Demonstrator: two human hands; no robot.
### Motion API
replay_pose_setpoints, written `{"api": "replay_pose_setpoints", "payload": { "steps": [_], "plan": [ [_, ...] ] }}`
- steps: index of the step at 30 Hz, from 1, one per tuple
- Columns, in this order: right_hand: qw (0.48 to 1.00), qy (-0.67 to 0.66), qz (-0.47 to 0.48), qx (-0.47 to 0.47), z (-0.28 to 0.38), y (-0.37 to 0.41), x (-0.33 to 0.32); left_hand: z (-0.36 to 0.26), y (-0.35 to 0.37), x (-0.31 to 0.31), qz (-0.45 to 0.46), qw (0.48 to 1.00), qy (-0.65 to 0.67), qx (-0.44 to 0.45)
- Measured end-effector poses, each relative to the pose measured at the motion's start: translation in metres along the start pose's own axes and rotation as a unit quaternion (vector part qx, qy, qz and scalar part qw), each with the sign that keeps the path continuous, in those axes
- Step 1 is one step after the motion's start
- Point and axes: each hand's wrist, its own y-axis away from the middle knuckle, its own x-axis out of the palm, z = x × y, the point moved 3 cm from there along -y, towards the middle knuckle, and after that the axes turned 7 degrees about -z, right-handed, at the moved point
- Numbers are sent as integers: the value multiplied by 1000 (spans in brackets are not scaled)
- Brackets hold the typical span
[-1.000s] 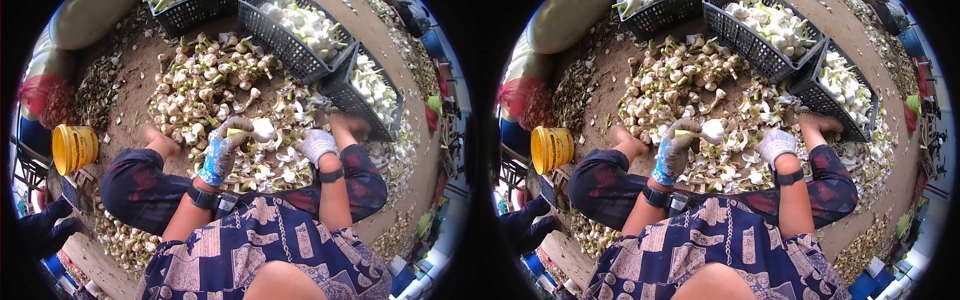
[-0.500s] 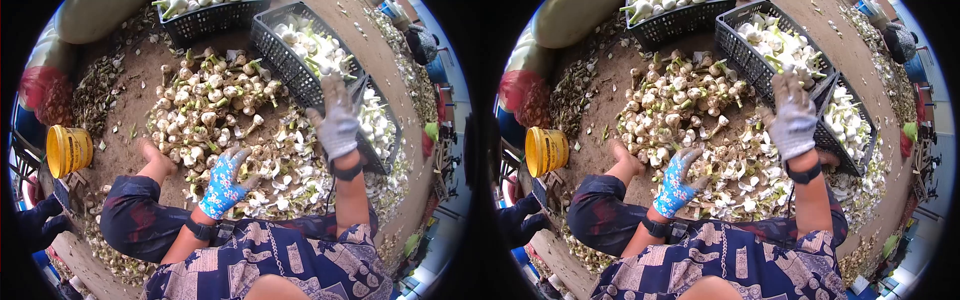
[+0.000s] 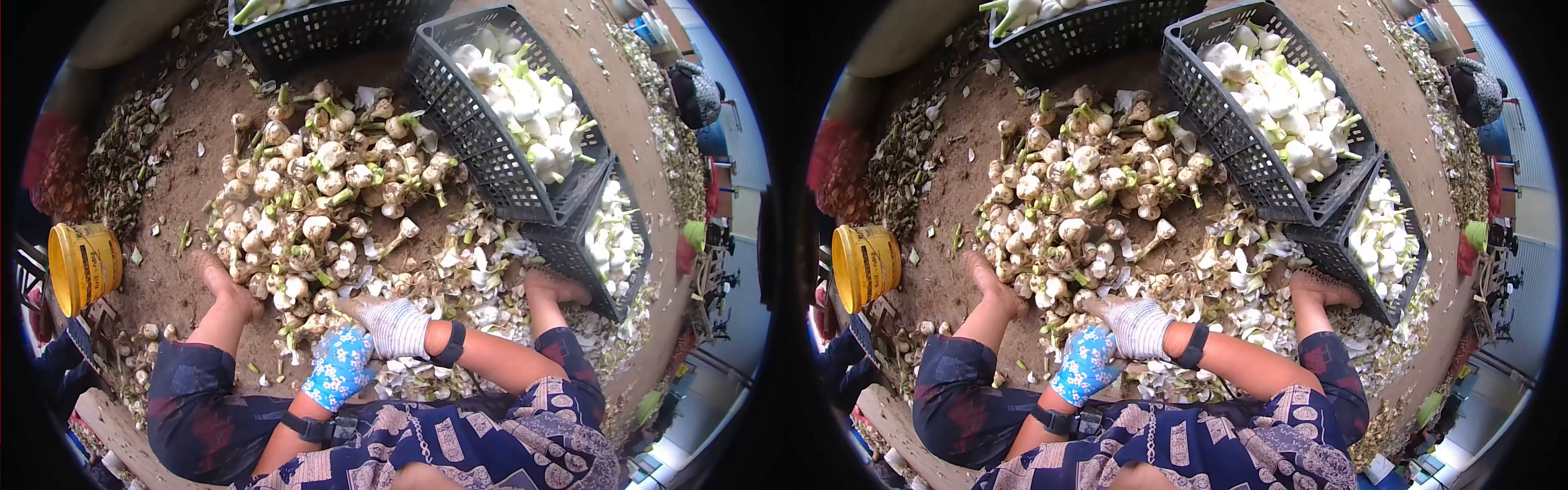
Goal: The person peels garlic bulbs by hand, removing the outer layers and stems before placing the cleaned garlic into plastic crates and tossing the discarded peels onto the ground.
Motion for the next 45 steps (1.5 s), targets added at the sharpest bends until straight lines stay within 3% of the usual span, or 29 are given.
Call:
{"api": "replay_pose_setpoints", "payload": {
  "steps": [2, 5, 7, 8, 9, 10, 13, 15, 17, 20, 22, 23, 24, 25, 27, 29, 31, 32, 33, 35, 36, 37, 40, 42, 45],
  "plan": [
    [992, -118, -30, -29, -2, -13, 4, -7, -8, -23, -135, 990, -32, 21],
    [972, -230, -16, -39, -5, -26, 17, 0, -11, -26, -120, 992, -30, -10],
    [984, -174, -5, -35, -15, -26, 14, 4, -18, -25, -77, 996, -7, -39],
    [998, -58, -31, -22, -19, -24, -7, 4, -18, -25, -137, 988, 43, -56],
    [987, 69, -140, -39, -19, -20, -40, 5, -14, -25, -179, 977, 68, -96],
    [945, 195, -258, -59, -36, -18, -70, 15, -8, -18, -218, 959, 119, -137],
    [836, 354, -394, 145, -115, -38, -154, 22, -4, -11, -286, 914, 211, -195],
    [848, 358, -249, 301, -165, -57, -178, 32, -4, 8, -205, 851, 388, -289],
    [872, 277, -199, 351, -225, -74, -172, 23, -9, 5, -162, 835, 447, -277],
    [861, 243, -304, 326, -198, -46, -163, 24, -14, 5, -205, 828, 465, -236],
    [863, 192, -389, 259, -156, -11, -147, 21, -14, -7, -259, 875, 358, -195],
    [882, 111, -386, 248, -140, 7, -133, 17, -15, -12, -307, 893, 302, -132],
    [907, 81, -371, 182, -111, 25, -120, 13, -15, -13, -275, 876, 365, -156],
    [925, 48, -358, 115, -79, 46, -109, 1, -16, -26, -238, 899, 338, -145],
    [948, -49, -315, 13, -10, 79, -86, -13, -15, -23, -236, 913, 327, -67],
    [950, -135, -279, -38, 17, 102, -59, -25, -14, -18, -123, 901, 416, -10],
    [860, -280, -422, -59, 34, 119, -49, -48, -2, -31, -128, 837, 531, -17],
    [693, -614, -358, -121, 36, 125, -35, -50, 0, -31, -186, 838, 514, 14],
    [638, -663, -392, 1, 37, 129, -31, -55, 5, -29, -200, 801, 564, 26],
    [797, -400, -451, -47, 53, 138, -22, -63, 13, -38, -249, 878, 401, 84],
    [804, -425, -414, -30, 62, 137, -15, -70, 21, -43, -255, 894, 350, 118],
    [815, -317, -484, 7, 76, 144, -9, -78, 28, -47, -259, 906, 298, 152],
    [824, -287, -489, 16, 76, 147, -1, -81, 40, -52, -264, 919, 246, 157],
    [864, -186, -466, 25, 81, 149, 0, -80, 46, -54, -270, 923, 223, 162],
    [857, -286, -428, -15, 79, 146, 5, -78, 52, -56, -281, 925, 192, 166]
  ]
}}
